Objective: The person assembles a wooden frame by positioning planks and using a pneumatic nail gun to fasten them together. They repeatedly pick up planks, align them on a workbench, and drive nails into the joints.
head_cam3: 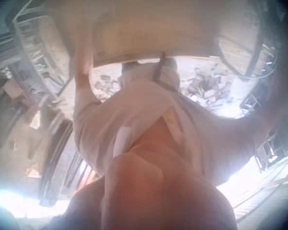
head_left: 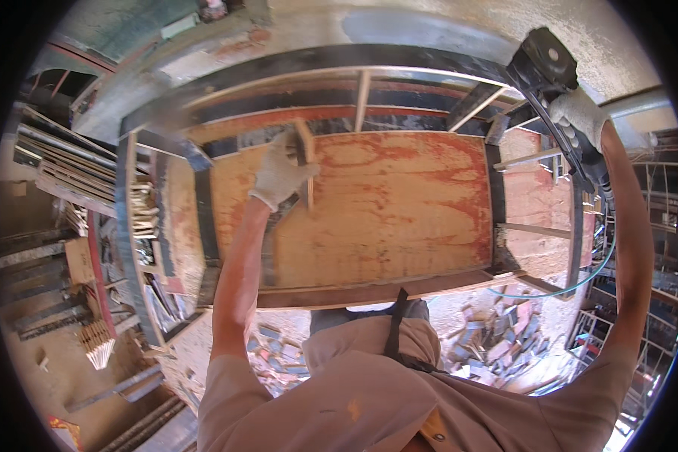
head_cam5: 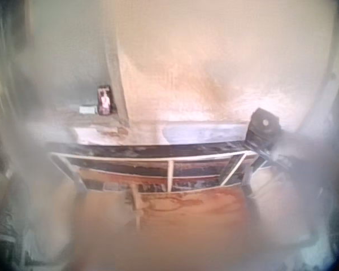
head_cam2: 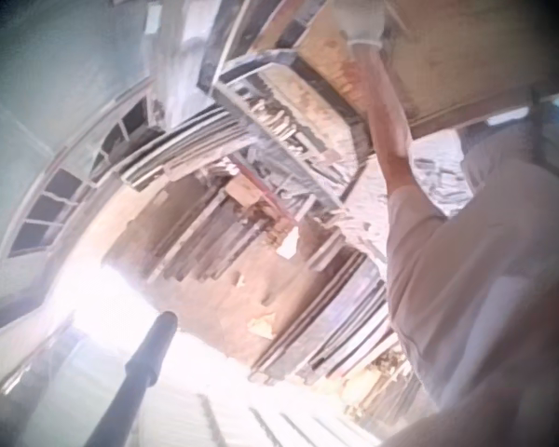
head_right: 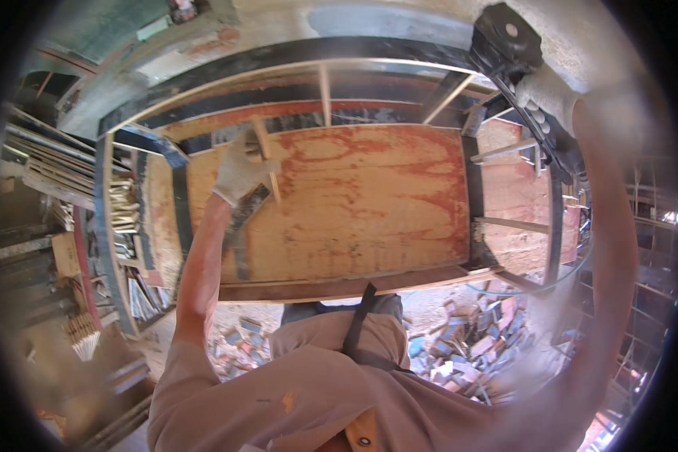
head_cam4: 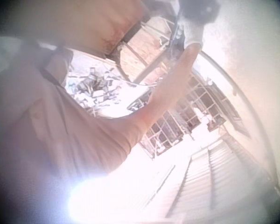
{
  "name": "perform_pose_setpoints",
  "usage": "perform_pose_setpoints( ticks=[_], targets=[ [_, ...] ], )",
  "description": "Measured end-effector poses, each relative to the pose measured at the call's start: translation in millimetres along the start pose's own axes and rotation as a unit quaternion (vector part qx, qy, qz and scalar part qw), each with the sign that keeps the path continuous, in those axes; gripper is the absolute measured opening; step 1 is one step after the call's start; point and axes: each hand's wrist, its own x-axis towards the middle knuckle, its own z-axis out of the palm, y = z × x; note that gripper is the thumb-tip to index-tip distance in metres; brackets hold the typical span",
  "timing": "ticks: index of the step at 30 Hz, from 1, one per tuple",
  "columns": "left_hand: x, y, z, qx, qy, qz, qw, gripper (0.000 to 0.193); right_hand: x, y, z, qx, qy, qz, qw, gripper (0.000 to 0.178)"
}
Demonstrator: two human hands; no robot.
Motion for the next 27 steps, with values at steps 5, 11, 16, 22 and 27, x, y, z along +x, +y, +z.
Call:
perform_pose_setpoints(
  ticks=[5, 11, 16, 22, 27],
  targets=[
    [25.7, -63.8, -124.8, -0.269, 0.078, 0.082, 0.957, 0.066, -26.6, -25.6, 52.8, 0.016, 0.089, 0.035, 0.995, 0.017],
    [75.9, -115.1, -151.6, -0.300, 0.064, 0.082, 0.948, 0.067, 13.1, 133.1, 106.8, -0.028, 0.227, -0.171, 0.958, 0.007],
    [62.0, -126.7, -197.0, -0.289, 0.019, 0.051, 0.956, 0.073, -80.0, 22.6, 276.0, -0.052, 0.177, -0.303, 0.935, 0.010],
    [64.2, -120.1, -197.3, -0.246, 0.000, 0.092, 0.965, 0.073, -108.4, -65.7, 430.8, 0.429, -0.010, -0.075, 0.900, 0.020],
    [61.6, -99.8, -193.5, -0.216, -0.009, 0.097, 0.972, 0.065, -36.5, -68.8, 508.3, 0.398, -0.161, -0.193, 0.882, 0.021]
  ],
)
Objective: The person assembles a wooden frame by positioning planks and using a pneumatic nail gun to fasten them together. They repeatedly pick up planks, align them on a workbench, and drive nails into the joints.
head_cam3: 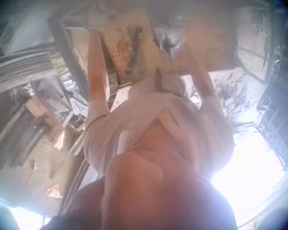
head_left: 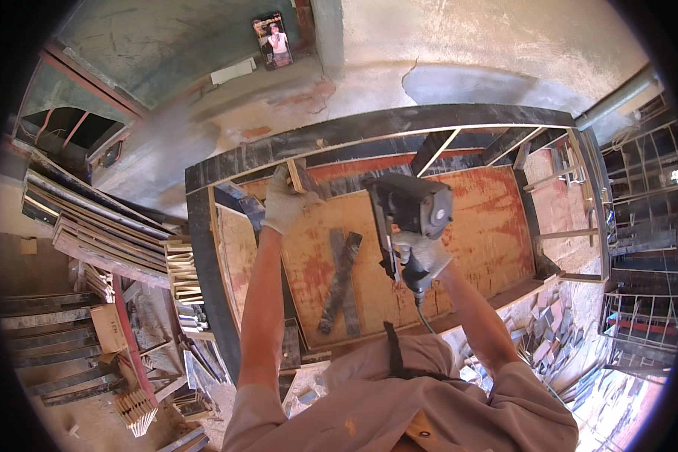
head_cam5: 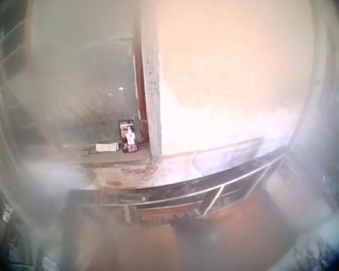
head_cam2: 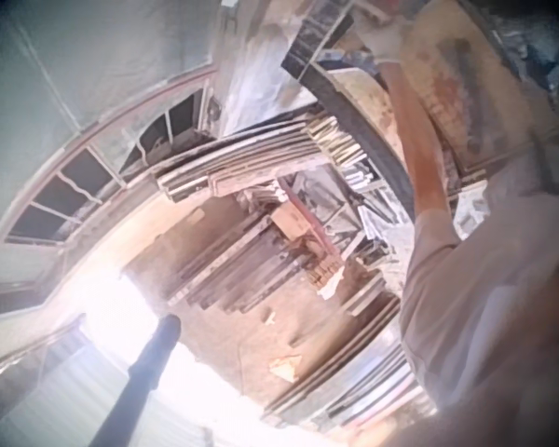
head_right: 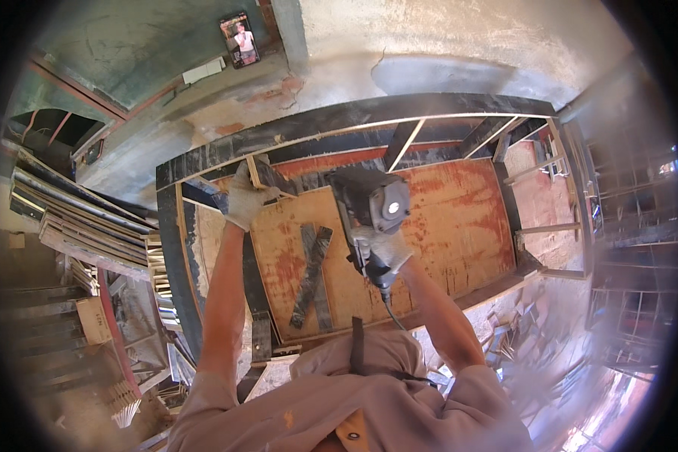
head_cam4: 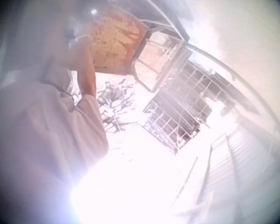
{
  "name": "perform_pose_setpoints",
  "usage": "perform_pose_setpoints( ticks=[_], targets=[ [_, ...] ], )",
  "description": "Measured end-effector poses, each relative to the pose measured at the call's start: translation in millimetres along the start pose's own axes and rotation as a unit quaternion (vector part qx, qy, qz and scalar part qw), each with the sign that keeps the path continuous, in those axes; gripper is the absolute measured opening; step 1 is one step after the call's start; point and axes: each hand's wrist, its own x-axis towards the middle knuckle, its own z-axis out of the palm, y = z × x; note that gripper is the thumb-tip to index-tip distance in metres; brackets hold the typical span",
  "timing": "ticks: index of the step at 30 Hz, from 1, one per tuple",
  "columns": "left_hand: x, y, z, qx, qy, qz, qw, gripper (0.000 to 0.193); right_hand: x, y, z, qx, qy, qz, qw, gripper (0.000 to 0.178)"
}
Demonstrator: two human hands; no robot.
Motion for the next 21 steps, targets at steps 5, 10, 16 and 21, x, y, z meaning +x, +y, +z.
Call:
perform_pose_setpoints(
  ticks=[5, 10, 16, 21],
  targets=[
    [-5.2, -7.3, -9.0, -0.024, 0.008, -0.028, 0.999, 0.067, 44.7, -41.5, 49.1, 0.134, 0.087, -0.050, 0.986, 0.011],
    [6.8, -1.0, -6.0, 0.091, 0.015, 0.002, 0.996, 0.069, 36.4, -61.8, 71.3, 0.150, 0.133, -0.136, 0.970, 0.025],
    [17.4, -13.3, -18.2, 0.091, -0.005, 0.009, 0.996, 0.071, 42.1, -43.6, 43.3, 0.111, 0.053, -0.067, 0.990, 0.031],
    [13.8, -15.2, -16.9, 0.060, -0.006, -0.001, 0.998, 0.077, 53.3, -45.8, 46.6, 0.013, 0.063, -0.087, 0.994, 0.030]
  ],
)
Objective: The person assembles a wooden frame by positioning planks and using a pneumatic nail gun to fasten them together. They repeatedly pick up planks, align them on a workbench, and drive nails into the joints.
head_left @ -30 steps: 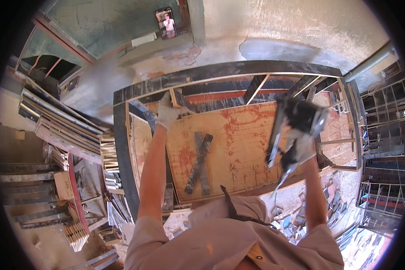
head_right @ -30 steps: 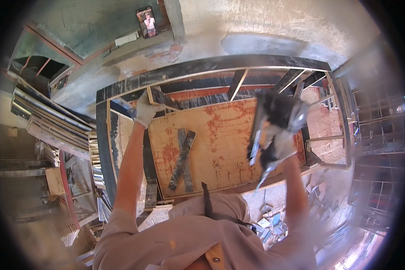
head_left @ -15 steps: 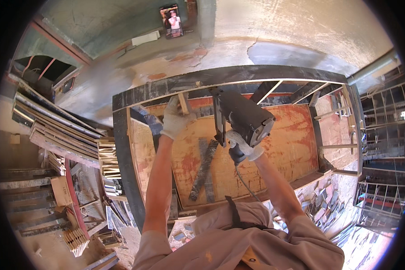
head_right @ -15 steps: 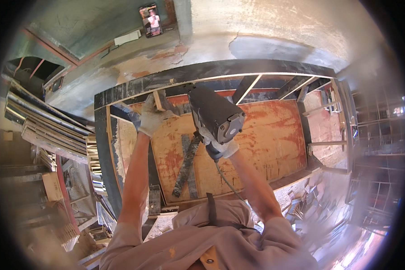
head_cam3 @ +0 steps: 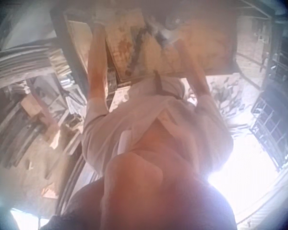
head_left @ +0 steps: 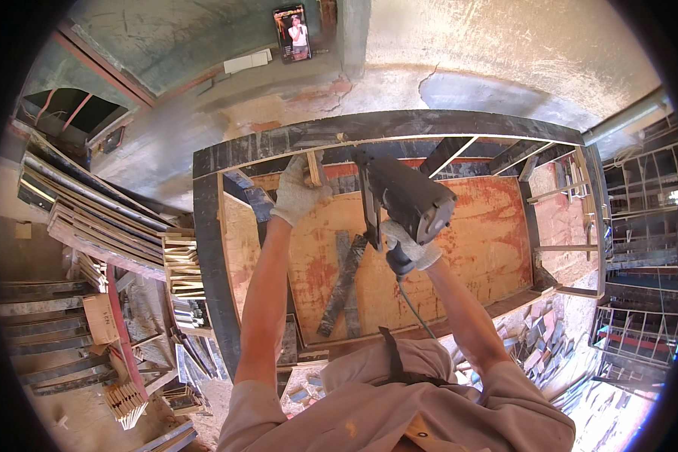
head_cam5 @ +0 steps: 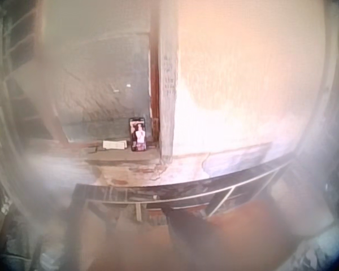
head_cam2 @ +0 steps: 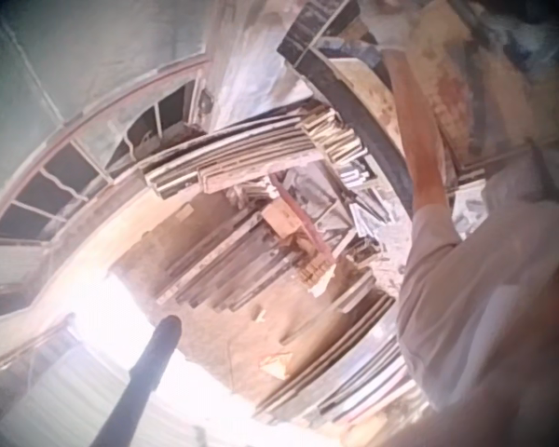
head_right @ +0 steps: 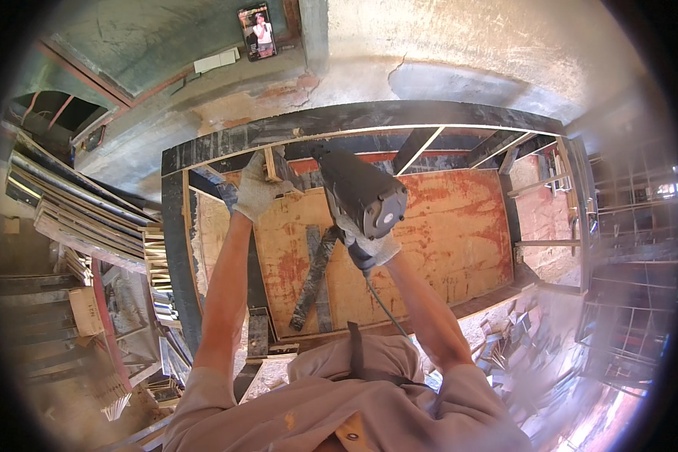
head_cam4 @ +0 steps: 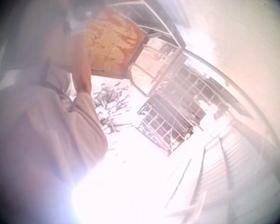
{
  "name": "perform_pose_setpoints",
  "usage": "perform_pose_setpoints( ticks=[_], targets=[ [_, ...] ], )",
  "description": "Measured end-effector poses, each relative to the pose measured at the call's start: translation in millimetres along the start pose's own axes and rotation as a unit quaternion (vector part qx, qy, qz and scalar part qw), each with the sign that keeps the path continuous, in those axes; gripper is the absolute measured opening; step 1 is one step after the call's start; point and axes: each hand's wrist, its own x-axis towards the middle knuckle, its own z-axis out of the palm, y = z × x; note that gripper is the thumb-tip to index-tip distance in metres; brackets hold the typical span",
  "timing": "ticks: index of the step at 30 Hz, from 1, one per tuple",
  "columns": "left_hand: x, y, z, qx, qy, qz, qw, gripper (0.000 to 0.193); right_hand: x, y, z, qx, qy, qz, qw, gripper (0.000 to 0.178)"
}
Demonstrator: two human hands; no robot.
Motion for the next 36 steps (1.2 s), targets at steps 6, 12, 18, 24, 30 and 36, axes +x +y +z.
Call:
perform_pose_setpoints(
  ticks=[6, 12, 18, 24, 30, 36],
  targets=[
    [15.6, -5.5, -7.9, 0.076, 0.005, 0.006, 0.997, 0.069, -22.0, 42.6, 8.6, 0.031, -0.002, -0.044, 0.999, 0.046],
    [24.9, 2.6, -2.9, 0.044, -0.012, -0.040, 0.998, 0.065, -27.0, 11.6, 22.7, 0.124, -0.022, 0.260, 0.957, 0.049],
    [30.6, -11.3, -8.5, 0.142, 0.000, 0.011, 0.990, 0.062, -1.9, 25.8, 36.5, -0.183, -0.071, 0.196, 0.961, 0.041],
    [71.1, 15.8, 0.8, 0.353, -0.070, -0.146, 0.922, 0.062, 25.9, 18.5, 31.9, -0.168, -0.034, 0.135, 0.976, 0.036],
    [64.8, -7.2, -2.8, 0.358, -0.024, -0.077, 0.930, 0.048, 0.9, 52.8, 6.8, -0.220, -0.061, 0.058, 0.972, 0.044],
    [56.2, -15.2, -11.8, -0.138, 0.038, -0.029, 0.989, 0.018, 14.0, -8.8, 22.8, -0.120, -0.074, 0.309, 0.941, 0.039]
  ],
)
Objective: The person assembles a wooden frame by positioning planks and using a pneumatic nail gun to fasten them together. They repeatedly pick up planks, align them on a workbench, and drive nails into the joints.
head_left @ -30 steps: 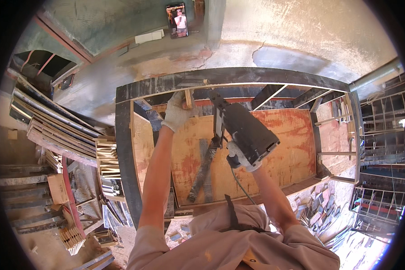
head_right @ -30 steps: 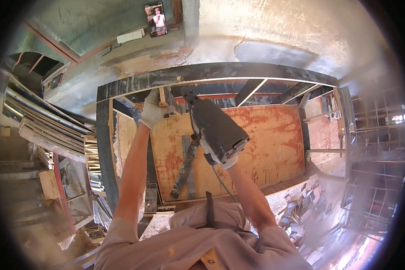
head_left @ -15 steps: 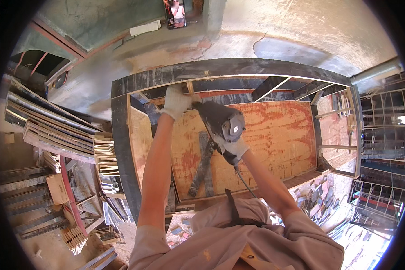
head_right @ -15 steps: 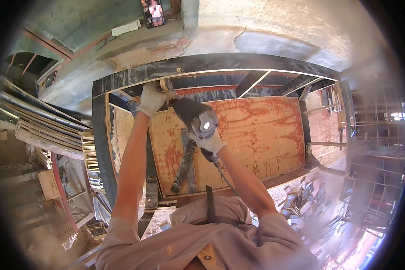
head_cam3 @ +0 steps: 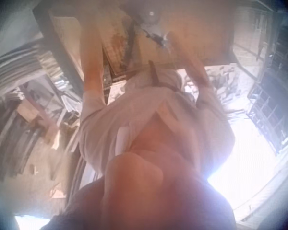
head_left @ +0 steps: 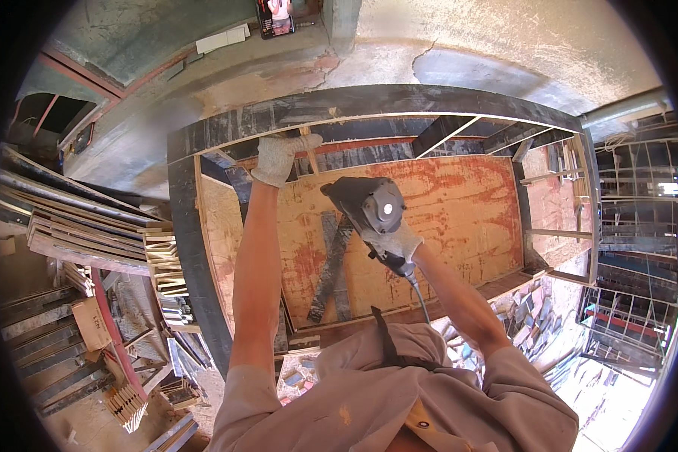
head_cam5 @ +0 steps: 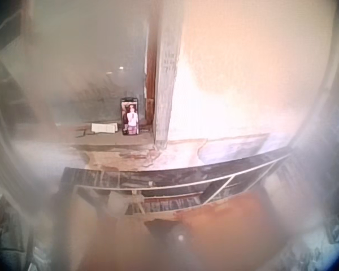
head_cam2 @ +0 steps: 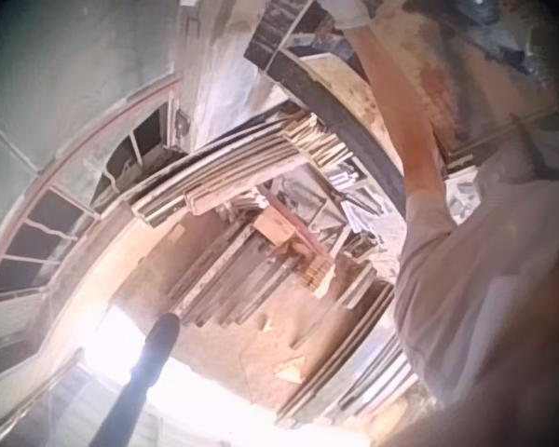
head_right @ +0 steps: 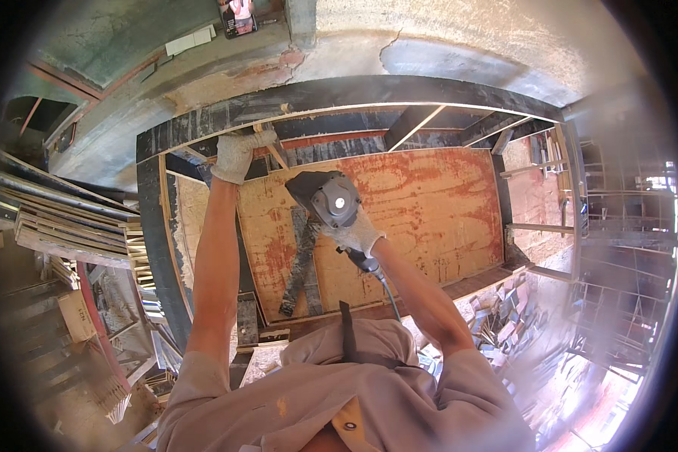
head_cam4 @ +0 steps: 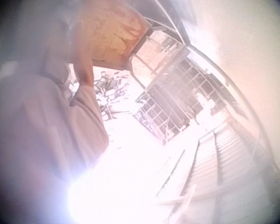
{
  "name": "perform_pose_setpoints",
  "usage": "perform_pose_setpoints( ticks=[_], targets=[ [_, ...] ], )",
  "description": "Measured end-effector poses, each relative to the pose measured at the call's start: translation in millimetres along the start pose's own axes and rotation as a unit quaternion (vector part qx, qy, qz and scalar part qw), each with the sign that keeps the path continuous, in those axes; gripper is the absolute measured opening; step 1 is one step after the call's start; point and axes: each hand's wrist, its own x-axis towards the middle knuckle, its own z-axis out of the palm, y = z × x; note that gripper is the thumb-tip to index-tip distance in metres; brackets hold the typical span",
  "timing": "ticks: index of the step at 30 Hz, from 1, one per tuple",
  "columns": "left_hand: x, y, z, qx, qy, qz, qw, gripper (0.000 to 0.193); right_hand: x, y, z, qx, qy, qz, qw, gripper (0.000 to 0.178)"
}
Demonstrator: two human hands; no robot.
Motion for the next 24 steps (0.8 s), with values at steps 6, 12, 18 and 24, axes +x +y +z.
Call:
perform_pose_setpoints(
  ticks=[6, 12, 18, 24],
  targets=[
    [-1.6, 9.9, 4.8, 0.142, -0.022, 0.089, 0.986, 0.024, 45.3, -4.6, 4.8, -0.033, 0.031, -0.042, 0.998, 0.034],
    [4.7, 10.6, 8.0, 0.087, -0.041, 0.003, 0.995, 0.029, 67.6, 22.7, -0.9, -0.296, 0.131, -0.302, 0.897, 0.056],
    [0.6, 18.8, 4.9, 0.163, -0.052, 0.077, 0.982, 0.025, 9.6, 25.0, -41.4, -0.191, 0.024, -0.340, 0.921, 0.059],
    [7.5, -0.5, -1.5, -0.040, -0.050, 0.008, 0.998, 0.040, -77.3, -78.2, -101.7, 0.019, -0.148, -0.149, 0.977, 0.031]
  ],
)
